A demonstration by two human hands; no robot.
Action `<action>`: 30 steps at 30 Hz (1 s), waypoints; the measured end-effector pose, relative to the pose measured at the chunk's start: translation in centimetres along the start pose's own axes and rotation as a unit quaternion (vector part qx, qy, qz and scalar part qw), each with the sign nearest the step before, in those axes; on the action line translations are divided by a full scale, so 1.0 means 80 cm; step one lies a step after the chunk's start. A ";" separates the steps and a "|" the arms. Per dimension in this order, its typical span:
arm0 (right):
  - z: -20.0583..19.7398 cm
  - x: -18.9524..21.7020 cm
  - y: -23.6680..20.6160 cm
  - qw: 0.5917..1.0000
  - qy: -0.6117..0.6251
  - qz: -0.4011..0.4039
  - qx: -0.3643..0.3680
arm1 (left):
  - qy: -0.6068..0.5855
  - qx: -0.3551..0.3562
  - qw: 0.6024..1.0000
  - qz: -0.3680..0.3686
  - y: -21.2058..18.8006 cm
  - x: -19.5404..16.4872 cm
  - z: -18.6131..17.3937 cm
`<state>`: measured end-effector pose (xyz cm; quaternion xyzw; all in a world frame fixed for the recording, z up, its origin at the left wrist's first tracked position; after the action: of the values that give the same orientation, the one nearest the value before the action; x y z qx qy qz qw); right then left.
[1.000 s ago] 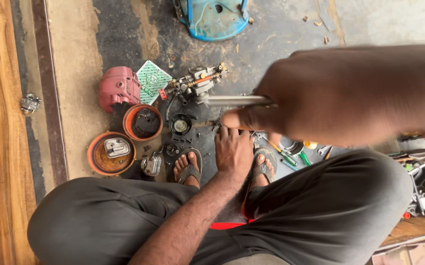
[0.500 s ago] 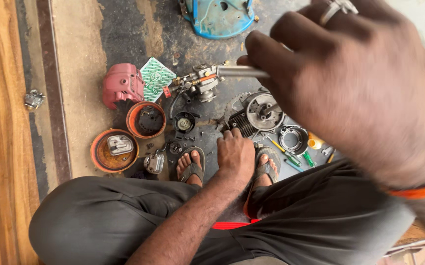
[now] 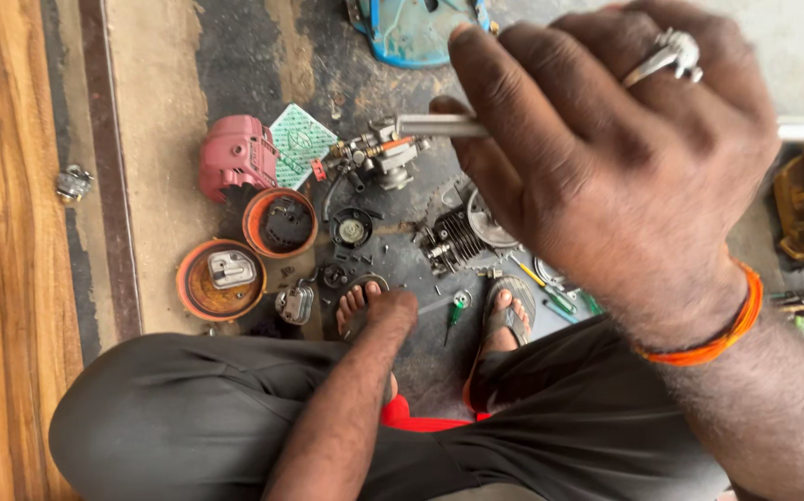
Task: The person sits on the floor of a repair workshop working on a small engine. They hold the engine block, use a screwdriver on its parts, reposition and turn the engine, and use a long metal rod to work inside the flywheel area while handling scattered bolts and covers.
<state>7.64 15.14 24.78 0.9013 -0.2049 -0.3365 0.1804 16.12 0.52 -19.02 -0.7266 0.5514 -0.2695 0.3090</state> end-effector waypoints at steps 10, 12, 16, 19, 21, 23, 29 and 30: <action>0.012 0.009 -0.007 0.999 0.013 0.010 -0.038 | -0.320 -0.385 0.865 -0.036 -0.056 -0.001 -0.180; 0.016 0.014 -0.005 0.998 0.019 0.022 -0.054 | -0.402 -0.430 0.804 0.086 -0.078 -0.022 -0.196; 0.029 0.029 0.007 0.993 0.033 0.062 -0.099 | -0.252 -0.558 0.754 0.236 -0.127 -0.071 -0.197; 0.040 0.040 0.013 0.985 0.042 0.093 -0.139 | -0.199 -0.557 0.794 0.140 -0.154 -0.107 -0.224; 0.044 0.047 0.014 0.979 0.097 0.096 -0.149 | -0.272 -0.599 0.752 -0.041 -0.176 -0.138 -0.248; 0.042 0.054 0.011 0.967 0.158 0.101 -0.170 | -0.335 -0.597 0.706 -0.182 -0.195 -0.160 -0.254; 0.037 0.074 0.016 0.865 0.384 0.179 -0.269 | -0.281 -0.508 0.814 0.005 -0.153 -0.110 -0.212; 0.040 0.074 0.017 0.810 0.477 0.217 -0.263 | -0.274 -0.491 0.826 0.040 -0.142 -0.101 -0.207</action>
<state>9.22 10.48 19.98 0.7989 -0.1873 0.1422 0.5536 9.23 8.08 0.01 -0.8038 0.5322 0.2589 0.0605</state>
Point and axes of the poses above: each hand's wrist, its own y-axis towards the middle knuckle, its own z-axis out of the palm, x = y × z, the point moved 1 cm from there along y, towards the middle knuckle, and after that the axes turned 10 degrees about -z, right-handed, at the moved point
